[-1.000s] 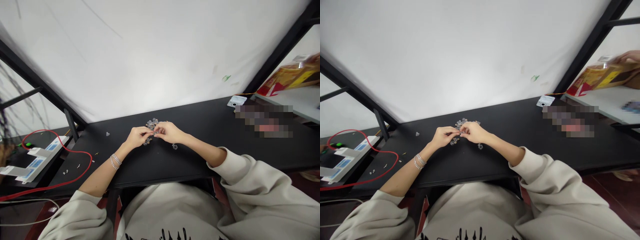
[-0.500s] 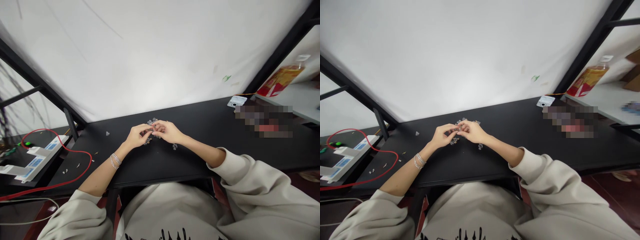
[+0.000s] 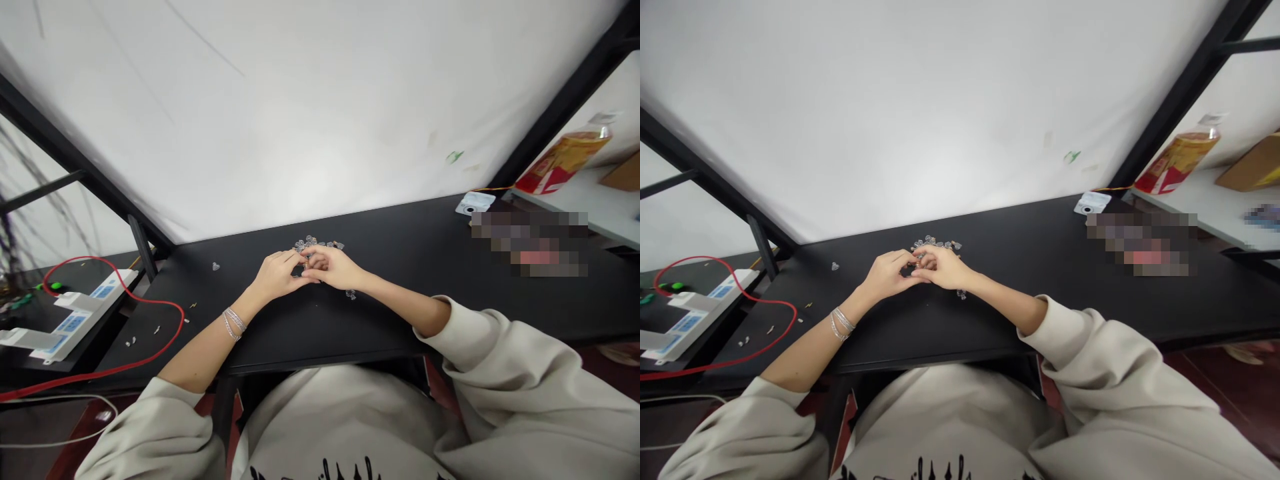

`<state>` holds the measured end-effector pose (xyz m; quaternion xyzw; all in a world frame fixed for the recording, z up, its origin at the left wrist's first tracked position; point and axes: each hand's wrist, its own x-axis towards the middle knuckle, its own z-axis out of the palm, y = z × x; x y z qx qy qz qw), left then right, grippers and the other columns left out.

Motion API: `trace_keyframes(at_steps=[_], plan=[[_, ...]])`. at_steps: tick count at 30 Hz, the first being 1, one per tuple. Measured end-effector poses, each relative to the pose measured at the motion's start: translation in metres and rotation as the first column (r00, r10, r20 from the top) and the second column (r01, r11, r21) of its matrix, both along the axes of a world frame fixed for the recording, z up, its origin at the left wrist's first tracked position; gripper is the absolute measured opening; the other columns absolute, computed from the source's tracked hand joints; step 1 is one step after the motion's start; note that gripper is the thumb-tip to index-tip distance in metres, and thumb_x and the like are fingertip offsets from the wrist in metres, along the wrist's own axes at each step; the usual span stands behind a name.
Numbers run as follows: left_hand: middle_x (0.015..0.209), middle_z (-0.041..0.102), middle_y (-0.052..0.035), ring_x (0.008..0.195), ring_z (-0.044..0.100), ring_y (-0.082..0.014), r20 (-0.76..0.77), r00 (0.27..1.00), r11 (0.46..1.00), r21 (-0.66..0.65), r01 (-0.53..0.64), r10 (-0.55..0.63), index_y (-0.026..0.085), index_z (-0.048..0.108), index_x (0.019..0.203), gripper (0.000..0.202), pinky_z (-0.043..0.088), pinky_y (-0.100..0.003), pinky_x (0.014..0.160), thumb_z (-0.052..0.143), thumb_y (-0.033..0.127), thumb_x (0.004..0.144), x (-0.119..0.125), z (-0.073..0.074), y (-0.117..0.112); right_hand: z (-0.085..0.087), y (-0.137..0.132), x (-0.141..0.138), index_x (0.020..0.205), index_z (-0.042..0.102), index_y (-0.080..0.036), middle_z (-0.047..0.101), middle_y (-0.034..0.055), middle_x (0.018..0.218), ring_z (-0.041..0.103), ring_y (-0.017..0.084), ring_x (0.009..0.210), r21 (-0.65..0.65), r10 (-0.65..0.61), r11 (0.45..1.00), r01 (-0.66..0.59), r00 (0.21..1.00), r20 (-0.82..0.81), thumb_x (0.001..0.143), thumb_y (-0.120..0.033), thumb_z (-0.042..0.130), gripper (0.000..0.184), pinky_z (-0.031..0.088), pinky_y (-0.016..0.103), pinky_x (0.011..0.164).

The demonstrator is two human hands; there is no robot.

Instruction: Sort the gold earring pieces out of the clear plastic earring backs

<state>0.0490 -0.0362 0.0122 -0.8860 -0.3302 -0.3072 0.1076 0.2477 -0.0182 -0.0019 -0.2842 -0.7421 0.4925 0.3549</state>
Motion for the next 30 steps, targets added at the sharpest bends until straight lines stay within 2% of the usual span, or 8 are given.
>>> trace_keyframes(at_steps=[4, 9, 16, 21, 25, 30], plan=[[0.069, 0.062, -0.0023, 0.062, 0.059, -0.0153, -0.065, 0.998, 1.000, 0.005, -0.004, 0.004, 0.018, 0.054, 0.077, 0.033, 0.043, -0.027, 0.058, 0.064, 0.049, 0.087, -0.0007, 0.0010, -0.0008, 0.0000, -0.0004, 0.0001, 0.118, 0.057, -0.015, 0.073, 0.0053, 0.087, 0.071, 0.017, 0.082, -0.027, 0.052, 0.998, -0.051, 0.998, 0.024, 0.077, -0.028, 0.073, 0.046, 0.057, 0.030, 0.077], [0.066, 0.055, 0.0016, 0.055, 0.051, -0.0117, -0.045, 0.998, 0.999, -0.028, 0.044, -0.045, 0.020, 0.045, 0.073, 0.028, 0.037, -0.025, 0.052, 0.064, 0.038, 0.084, -0.0025, -0.0026, 0.0021, 0.0031, -0.0037, 0.0002, 0.116, 0.060, -0.015, 0.074, 0.0054, 0.089, 0.072, 0.018, 0.085, -0.025, 0.082, 0.996, -0.081, 0.995, 0.049, 0.077, -0.025, 0.072, 0.042, 0.057, 0.030, 0.078], [0.068, 0.053, 0.0008, 0.059, 0.051, -0.0129, -0.039, 0.995, 0.991, -0.098, 0.086, -0.090, 0.021, 0.045, 0.076, 0.031, 0.036, -0.025, 0.054, 0.064, 0.042, 0.087, -0.0042, -0.0034, 0.0037, 0.0028, -0.0054, -0.0009, 0.114, 0.060, -0.015, 0.074, 0.0058, 0.090, 0.072, 0.018, 0.085, 0.004, 0.082, 0.997, -0.083, 0.995, 0.052, 0.077, -0.025, 0.071, 0.040, 0.057, 0.030, 0.077], [0.069, 0.053, 0.0004, 0.060, 0.050, -0.0134, -0.042, 0.995, 0.989, -0.117, 0.087, -0.093, 0.020, 0.047, 0.076, 0.034, 0.037, -0.025, 0.055, 0.062, 0.047, 0.089, -0.0043, -0.0054, 0.0043, 0.0034, -0.0057, -0.0015, 0.115, 0.058, -0.015, 0.074, 0.0057, 0.090, 0.072, 0.018, 0.085, -0.027, 0.088, 0.996, -0.086, 0.995, 0.052, 0.077, -0.023, 0.071, 0.041, 0.057, 0.029, 0.078], [0.068, 0.053, 0.0005, 0.060, 0.050, -0.0134, -0.011, 0.991, 0.985, -0.111, 0.129, -0.131, 0.020, 0.045, 0.074, 0.034, 0.038, -0.025, 0.057, 0.064, 0.044, 0.089, -0.0040, -0.0070, 0.0048, 0.0028, -0.0055, -0.0016, 0.116, 0.057, -0.015, 0.074, 0.0063, 0.091, 0.072, 0.018, 0.086, -0.032, 0.092, 0.995, -0.090, 0.994, 0.052, 0.077, -0.022, 0.072, 0.043, 0.057, 0.030, 0.078], [0.068, 0.051, 0.0011, 0.060, 0.049, -0.0134, 0.009, 0.993, 0.982, -0.148, 0.120, -0.120, 0.021, 0.042, 0.073, 0.034, 0.039, -0.025, 0.057, 0.067, 0.040, 0.086, -0.0037, -0.0073, 0.0050, 0.0043, -0.0069, -0.0019, 0.115, 0.059, -0.016, 0.074, 0.0058, 0.092, 0.072, 0.017, 0.086, -0.002, 0.081, 0.997, -0.081, 0.993, 0.087, 0.078, -0.024, 0.072, 0.040, 0.056, 0.029, 0.078]])
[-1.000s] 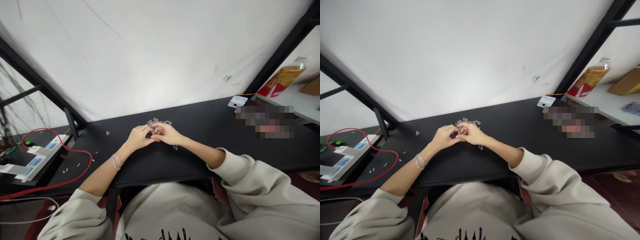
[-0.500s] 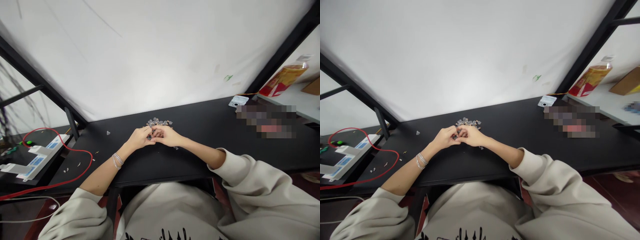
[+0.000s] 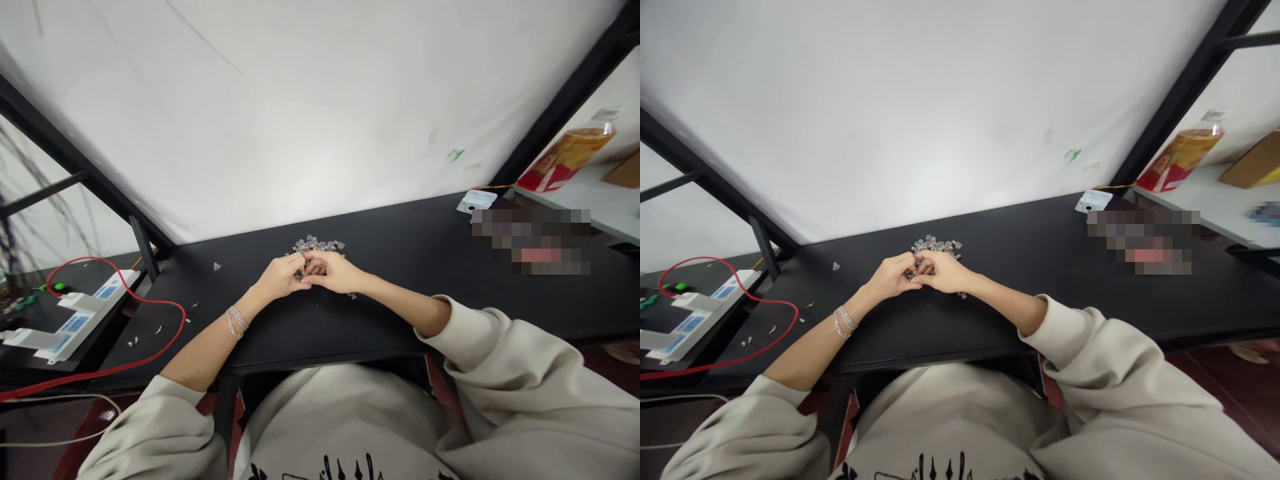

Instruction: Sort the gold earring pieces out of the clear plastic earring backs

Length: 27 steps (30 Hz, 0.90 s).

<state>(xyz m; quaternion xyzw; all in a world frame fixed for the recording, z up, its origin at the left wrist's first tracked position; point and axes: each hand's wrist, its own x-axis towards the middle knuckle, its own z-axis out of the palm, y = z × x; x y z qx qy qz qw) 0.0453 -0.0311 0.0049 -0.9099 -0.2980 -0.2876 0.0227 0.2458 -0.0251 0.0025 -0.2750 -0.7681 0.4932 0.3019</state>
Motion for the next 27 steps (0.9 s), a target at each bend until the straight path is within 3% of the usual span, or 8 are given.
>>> trace_keyframes(at_steps=[4, 7, 10, 12, 14, 20, 24, 27], plan=[[0.066, 0.048, 0.0027, 0.057, 0.045, -0.0116, 0.031, 0.999, 1.000, -0.024, -0.017, 0.017, 0.021, 0.039, 0.070, 0.035, 0.037, -0.024, 0.055, 0.069, 0.033, 0.082, -0.001, 0.000, 0.001, 0.014, 0.004, 0.009, 0.113, 0.063, -0.017, 0.074, 0.0061, 0.094, 0.070, 0.016, 0.083, 0.120, -0.016, 0.993, 0.003, 0.994, 0.110, 0.080, -0.030, 0.071, 0.037, 0.054, 0.027, 0.075], [0.064, 0.044, 0.0045, 0.055, 0.039, -0.0097, 0.084, 0.995, 0.998, -0.032, -0.058, 0.061, 0.021, 0.039, 0.069, 0.032, 0.033, -0.023, 0.052, 0.068, 0.029, 0.080, -0.001, -0.002, 0.002, 0.033, 0.011, 0.027, 0.089, 0.071, -0.016, 0.073, 0.0039, 0.081, 0.067, 0.014, 0.073, 0.237, -0.128, 0.969, 0.069, 0.962, 0.242, 0.080, -0.039, 0.072, 0.025, 0.049, 0.024, 0.068], [0.064, 0.041, 0.0054, 0.055, 0.036, -0.0088, 0.112, 0.990, 0.996, -0.037, -0.085, 0.089, 0.020, 0.039, 0.068, 0.033, 0.031, -0.022, 0.051, 0.070, 0.027, 0.077, -0.002, -0.004, 0.004, 0.048, 0.016, 0.045, 0.067, 0.072, -0.017, 0.066, 0.0003, 0.059, 0.059, 0.012, 0.055, 0.205, -0.042, 0.975, -0.086, 0.832, 0.553, 0.070, -0.043, 0.079, 0.027, 0.041, 0.023, 0.057], [0.065, 0.042, 0.0055, 0.055, 0.037, -0.0087, 0.135, 0.984, 0.993, -0.056, -0.106, 0.113, 0.020, 0.040, 0.068, 0.032, 0.032, -0.021, 0.052, 0.070, 0.026, 0.077, -0.002, -0.005, 0.005, 0.051, 0.016, 0.053, 0.064, 0.073, -0.018, 0.064, -0.0012, 0.055, 0.055, 0.011, 0.049, 0.124, 0.059, 0.971, -0.205, 0.706, 0.705, 0.060, -0.038, 0.086, 0.024, 0.037, 0.023, 0.052], [0.066, 0.045, 0.0051, 0.056, 0.040, -0.0089, 0.139, 0.980, 0.986, -0.109, -0.127, 0.142, 0.019, 0.045, 0.070, 0.028, 0.035, -0.021, 0.053, 0.070, 0.029, 0.079, -0.003, -0.005, 0.007, 0.050, 0.015, 0.057, 0.068, 0.075, -0.019, 0.066, -0.0022, 0.056, 0.056, 0.011, 0.048, 0.077, 0.102, 0.967, -0.245, 0.642, 0.760, 0.056, -0.031, 0.087, 0.021, 0.036, 0.023, 0.050], [0.074, 0.062, 0.0007, 0.057, 0.048, -0.0098, 0.062, 0.981, 0.960, -0.224, -0.168, 0.186, 0.018, 0.066, 0.083, 0.029, 0.040, -0.024, 0.057, 0.071, 0.046, 0.082, -0.010, -0.006, 0.013, 0.042, 0.016, 0.053, 0.070, 0.074, -0.020, 0.069, -0.0017, 0.060, 0.061, 0.012, 0.053, -0.016, 0.166, 0.975, -0.221, 0.680, 0.714, 0.067, -0.028, 0.077, 0.009, 0.042, 0.022, 0.054], [0.079, 0.064, -0.0024, 0.058, 0.049, -0.0108, 0.045, 0.984, 0.956, -0.249, -0.157, 0.174, 0.018, 0.073, 0.092, 0.035, 0.042, -0.025, 0.059, 0.071, 0.051, 0.082, -0.013, -0.004, 0.016, 0.039, 0.016, 0.047, 0.075, 0.072, -0.020, 0.071, -0.0008, 0.066, 0.063, 0.012, 0.058, 0.061, 0.095, 0.983, -0.171, 0.773, 0.627, 0.070, -0.030, 0.076, 0.013, 0.045, 0.022, 0.058], [0.082, 0.066, -0.0028, 0.058, 0.049, -0.0102, 0.032, 0.980, 0.935, -0.305, -0.178, 0.197, 0.018, 0.074, 0.096, 0.038, 0.042, -0.025, 0.059, 0.071, 0.052, 0.082, -0.016, 0.000, 0.018, 0.038, 0.014, 0.044, 0.080, 0.070, -0.018, 0.072, 0.0010, 0.068, 0.063, 0.013, 0.055, -0.028, 0.138, 0.987, -0.156, 0.764, 0.630, 0.073, -0.037, 0.071, 0.020, 0.046, 0.022, 0.056]])
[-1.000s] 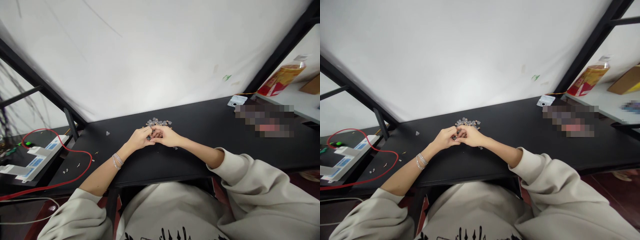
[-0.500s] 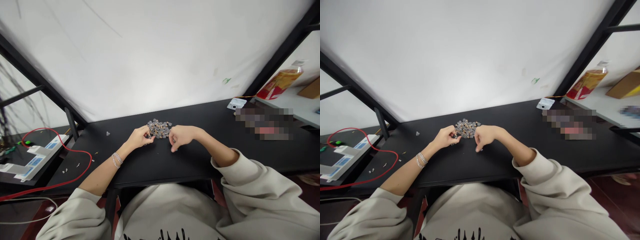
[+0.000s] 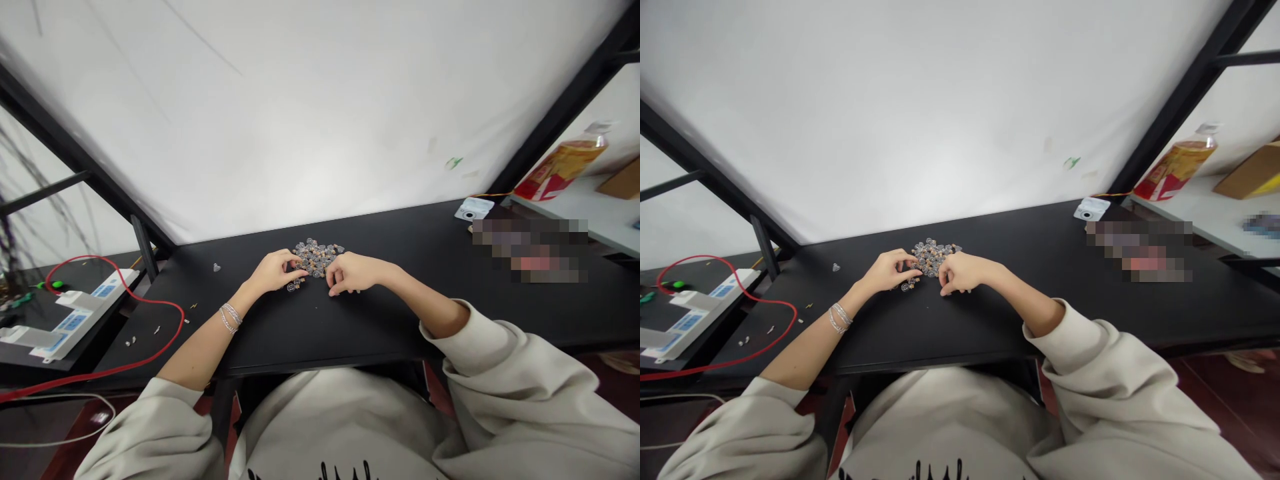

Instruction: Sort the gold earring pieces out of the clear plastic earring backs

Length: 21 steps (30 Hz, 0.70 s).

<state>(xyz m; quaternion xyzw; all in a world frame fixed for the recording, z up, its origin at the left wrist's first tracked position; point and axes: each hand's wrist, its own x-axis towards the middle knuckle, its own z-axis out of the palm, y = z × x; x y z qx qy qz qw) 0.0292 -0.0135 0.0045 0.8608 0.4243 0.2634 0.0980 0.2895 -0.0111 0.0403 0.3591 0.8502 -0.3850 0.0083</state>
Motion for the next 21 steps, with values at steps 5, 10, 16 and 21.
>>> trace_keyframes(at_steps=[5, 10, 16, 21], plan=[[0.084, 0.068, -0.0030, 0.058, 0.052, -0.0094, -0.032, 0.999, 0.990, -0.137, -0.037, 0.033, 0.017, 0.073, 0.096, 0.034, 0.042, -0.023, 0.057, 0.068, 0.049, 0.083, -0.018, 0.014, 0.002, 0.000, -0.002, -0.001, 0.085, 0.067, -0.016, 0.073, 0.0026, 0.074, 0.063, 0.012, 0.054, -0.057, -0.018, 0.998, 0.016, 1.000, -0.024, 0.075, -0.039, 0.069, 0.025, 0.047, 0.022, 0.057], [0.068, 0.063, -0.0001, 0.056, 0.052, -0.0100, -0.116, 0.991, 0.951, -0.309, 0.022, -0.061, 0.016, 0.069, 0.087, 0.038, 0.041, -0.022, 0.055, 0.077, 0.050, 0.073, -0.039, 0.033, 0.002, 0.000, -0.002, -0.003, 0.083, 0.067, -0.017, 0.071, 0.0017, 0.072, 0.062, 0.012, 0.059, 0.109, -0.039, 0.993, 0.053, 0.991, -0.125, 0.077, -0.038, 0.070, 0.022, 0.045, 0.022, 0.063], [0.069, 0.066, -0.0009, 0.059, 0.058, -0.0114, -0.170, 0.979, 0.907, -0.421, 0.033, -0.115, 0.016, 0.070, 0.078, 0.035, 0.043, -0.022, 0.055, 0.082, 0.047, 0.066, -0.036, 0.034, -0.001, -0.001, -0.004, -0.006, 0.083, 0.068, -0.017, 0.069, 0.0019, 0.074, 0.061, 0.012, 0.065, 0.258, -0.120, 0.949, 0.182, 0.963, -0.240, 0.077, -0.037, 0.073, 0.021, 0.043, 0.023, 0.067], [0.065, 0.068, -0.0012, 0.056, 0.060, -0.0118, -0.182, 0.971, 0.898, -0.437, 0.059, -0.152, 0.017, 0.072, 0.074, 0.023, 0.044, -0.022, 0.055, 0.079, 0.038, 0.071, -0.032, 0.034, -0.003, -0.007, -0.002, -0.006, 0.087, 0.066, -0.018, 0.069, 0.0026, 0.079, 0.060, 0.011, 0.065, 0.277, -0.153, 0.929, 0.247, 0.935, -0.321, 0.079, -0.038, 0.072, 0.023, 0.043, 0.023, 0.065]])
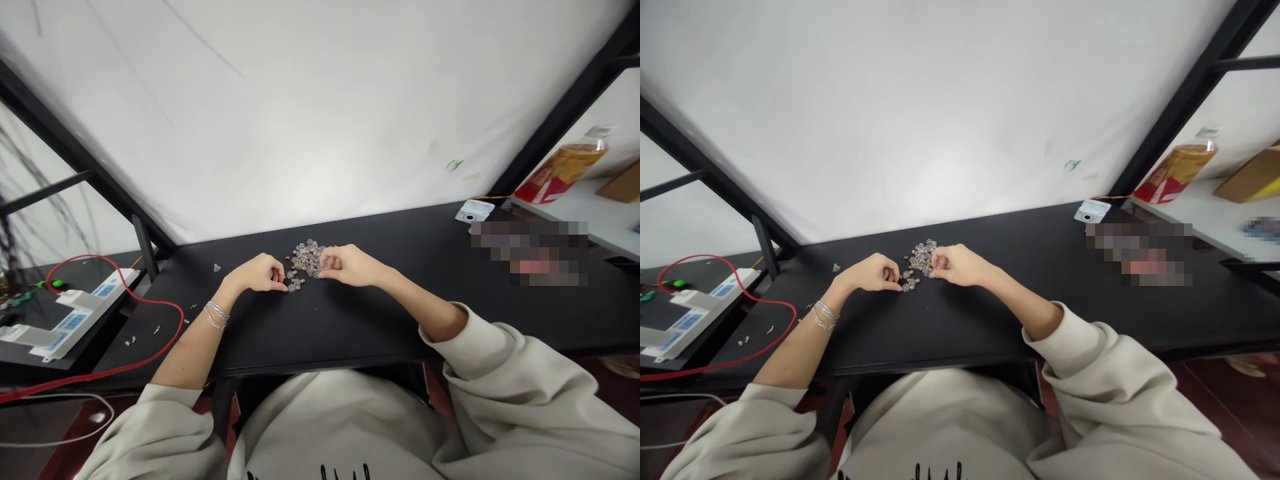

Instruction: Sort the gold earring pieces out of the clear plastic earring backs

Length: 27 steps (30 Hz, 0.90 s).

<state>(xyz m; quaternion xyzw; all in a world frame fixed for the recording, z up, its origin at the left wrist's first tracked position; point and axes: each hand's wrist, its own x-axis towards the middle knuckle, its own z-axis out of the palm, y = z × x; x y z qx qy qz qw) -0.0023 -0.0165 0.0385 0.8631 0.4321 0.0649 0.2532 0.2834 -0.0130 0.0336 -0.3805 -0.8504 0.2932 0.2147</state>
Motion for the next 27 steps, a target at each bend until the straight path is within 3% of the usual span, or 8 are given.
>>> trace_keyframes(at_steps=[9, 17, 20, 27], plan=[[0.070, 0.068, 0.0006, 0.058, 0.060, -0.0119, -0.010, 0.997, 0.993, 0.098, -0.073, 0.075, 0.018, 0.067, 0.089, 0.016, 0.045, -0.023, 0.059, 0.069, 0.029, 0.076, 0.001, -0.004, 0.001, -0.006, -0.001, -0.004, 0.085, 0.064, -0.017, 0.069, 0.0021, 0.075, 0.063, 0.012, 0.067, 0.027, 0.055, 0.998, -0.054, 0.998, -0.014, 0.080, -0.032, 0.071, 0.018, 0.045, 0.024, 0.070], [0.066, 0.067, -0.0002, 0.059, 0.060, -0.0133, -0.063, 0.990, 0.989, 0.084, -0.123, 0.129, 0.017, 0.066, 0.078, 0.005, 0.044, -0.023, 0.058, 0.062, 0.021, 0.077, 0.009, -0.007, 0.001, -0.009, -0.001, -0.006, 0.087, 0.063, -0.018, 0.069, 0.0014, 0.076, 0.064, 0.012, 0.069, 0.017, 0.061, 0.998, -0.061, 0.998, -0.011, 0.081, -0.032, 0.070, 0.017, 0.046, 0.024, 0.072], [0.066, 0.066, -0.0001, 0.059, 0.060, -0.0132, -0.022, 0.993, 0.989, 0.091, -0.117, 0.120, 0.017, 0.066, 0.081, 0.006, 0.044, -0.024, 0.060, 0.061, 0.021, 0.079, 0.011, -0.008, 0.000, -0.010, -0.002, -0.007, 0.090, 0.063, -0.017, 0.070, 0.0019, 0.079, 0.063, 0.012, 0.069, 0.026, 0.051, 0.998, -0.051, 0.999, -0.009, 0.083, -0.028, 0.067, 0.014, 0.046, 0.023, 0.071], [0.081, 0.066, -0.0018, 0.060, 0.055, -0.0106, 0.068, 0.998, 0.953, 0.303, -0.028, 0.008, 0.017, 0.066, 0.080, 0.006, 0.043, -0.024, 0.063, 0.061, 0.021, 0.079, 0.015, -0.004, -0.004, -0.011, -0.005, -0.011, 0.102, 0.067, -0.016, 0.072, 0.0044, 0.088, 0.066, 0.013, 0.071, 0.034, 0.039, 0.999, -0.038, 0.999, -0.026, 0.081, -0.016, 0.063, 0.022, 0.049, 0.023, 0.071]])
